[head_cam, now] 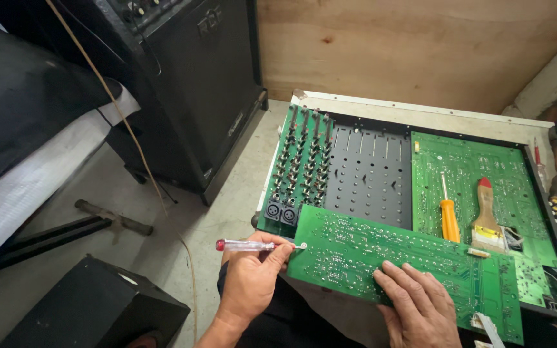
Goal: The person sits on the floor holding a green circuit board against an open amplifier chassis and works on its solder side with a soldering iron, moving the iron tip along different points on the board while steadying the board with the other hand. The board stays in place on the chassis for the whole episode.
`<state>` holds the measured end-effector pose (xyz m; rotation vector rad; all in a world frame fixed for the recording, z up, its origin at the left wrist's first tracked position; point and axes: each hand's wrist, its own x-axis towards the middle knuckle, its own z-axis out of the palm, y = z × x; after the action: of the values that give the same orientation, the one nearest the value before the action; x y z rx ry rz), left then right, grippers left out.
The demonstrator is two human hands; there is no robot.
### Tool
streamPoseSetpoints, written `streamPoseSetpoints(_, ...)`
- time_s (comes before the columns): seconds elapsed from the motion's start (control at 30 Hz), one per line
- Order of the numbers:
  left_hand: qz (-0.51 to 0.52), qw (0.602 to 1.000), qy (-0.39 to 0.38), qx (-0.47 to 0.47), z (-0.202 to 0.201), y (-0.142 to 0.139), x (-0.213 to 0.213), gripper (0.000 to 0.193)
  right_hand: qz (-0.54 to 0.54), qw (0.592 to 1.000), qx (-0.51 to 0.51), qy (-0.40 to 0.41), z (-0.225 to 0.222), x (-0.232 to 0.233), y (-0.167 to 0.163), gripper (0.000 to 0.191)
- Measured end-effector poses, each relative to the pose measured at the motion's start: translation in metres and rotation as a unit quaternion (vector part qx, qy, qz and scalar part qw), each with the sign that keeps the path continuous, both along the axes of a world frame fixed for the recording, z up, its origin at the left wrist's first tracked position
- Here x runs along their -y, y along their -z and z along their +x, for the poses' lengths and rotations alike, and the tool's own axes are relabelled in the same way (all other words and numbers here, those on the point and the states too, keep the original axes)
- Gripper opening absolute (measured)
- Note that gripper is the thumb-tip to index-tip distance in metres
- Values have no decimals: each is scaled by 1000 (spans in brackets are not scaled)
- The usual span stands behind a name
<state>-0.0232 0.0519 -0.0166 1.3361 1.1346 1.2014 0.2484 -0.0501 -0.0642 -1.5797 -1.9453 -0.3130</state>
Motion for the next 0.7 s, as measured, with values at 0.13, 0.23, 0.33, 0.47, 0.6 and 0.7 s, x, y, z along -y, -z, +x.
streamPoseSetpoints(0.13,9,1000,2,4,0,3,0,11,-2,1000,3,-2,2,0,2,59)
streamPoseSetpoints(0.23,4,999,12,31,0,7,-1,10,-2,1000,1,7,1,0,4,61)
streamPoseSetpoints(0.33,-10,1000,11,24,1,13,-2,10,2,1000,3,1,3,-1,3,61)
streamPoseSetpoints(0.47,-36,993,39,104,4,21,-4,10,6,1000,3,-1,4,-2,3,62)
streamPoseSetpoints(0.6,-13,997,33,67,3,23,-3,11,10,1000,-2,-2,5,-1,4,61)
streamPoseSetpoints(0.7,-10,999,25,38,4,21,-3,11,14,1000,0,-7,7,-2,5,61)
